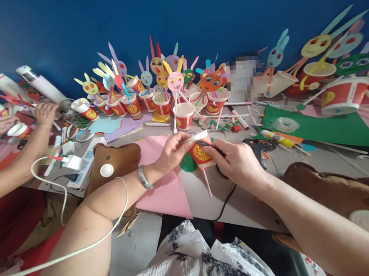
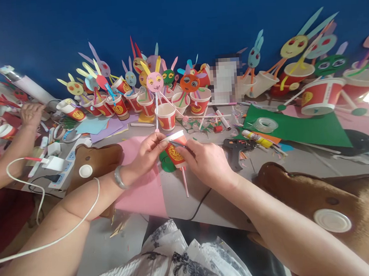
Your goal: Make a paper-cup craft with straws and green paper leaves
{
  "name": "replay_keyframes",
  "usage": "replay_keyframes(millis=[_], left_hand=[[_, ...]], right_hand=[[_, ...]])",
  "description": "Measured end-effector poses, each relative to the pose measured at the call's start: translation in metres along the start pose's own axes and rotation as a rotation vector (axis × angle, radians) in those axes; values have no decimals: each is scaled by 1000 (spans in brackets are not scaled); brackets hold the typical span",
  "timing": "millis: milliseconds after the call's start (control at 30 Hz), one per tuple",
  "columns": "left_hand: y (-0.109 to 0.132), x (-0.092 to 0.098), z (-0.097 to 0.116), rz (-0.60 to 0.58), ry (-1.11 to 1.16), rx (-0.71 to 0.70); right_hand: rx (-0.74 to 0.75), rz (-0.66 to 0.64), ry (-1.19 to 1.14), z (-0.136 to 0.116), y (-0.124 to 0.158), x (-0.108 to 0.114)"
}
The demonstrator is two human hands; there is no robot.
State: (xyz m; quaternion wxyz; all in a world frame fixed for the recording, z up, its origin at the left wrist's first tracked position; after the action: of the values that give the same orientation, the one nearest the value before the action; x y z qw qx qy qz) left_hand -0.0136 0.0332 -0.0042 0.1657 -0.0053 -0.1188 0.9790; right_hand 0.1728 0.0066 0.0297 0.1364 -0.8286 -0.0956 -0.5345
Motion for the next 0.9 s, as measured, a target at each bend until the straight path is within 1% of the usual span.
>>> replay_keyframes(millis=[133,267,433,567,700,900], left_hand=[[0,0,-1,0,46,23],[0,0,2,6,79,36],[-1,0,8,4,121,54],[-3,4,8,20,141,52],[-6,8,5,11,146,31],[-8,6,9,14,183,104]], right_hand=[[3,5,-64,1,0,0],[36,36,-112,2,0,0],[81,32,-98,4,-1,2],[146,19,-60,6,-1,5],[193,115,28,11,-2,8],[260,218,223,15,-3,8]])
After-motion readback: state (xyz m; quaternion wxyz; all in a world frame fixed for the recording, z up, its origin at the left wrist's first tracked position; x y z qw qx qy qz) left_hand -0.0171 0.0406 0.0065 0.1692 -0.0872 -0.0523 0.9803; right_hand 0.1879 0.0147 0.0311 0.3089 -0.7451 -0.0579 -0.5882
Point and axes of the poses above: each hand's wrist, its own y-axis away from the middle knuckle, its own x-axis out of the back of the hand, z = x × y, the point moved 2 cm from there along -y, towards the middle knuckle, and after that the axes turned 4 degrees about -z, right-handed, at the moved point
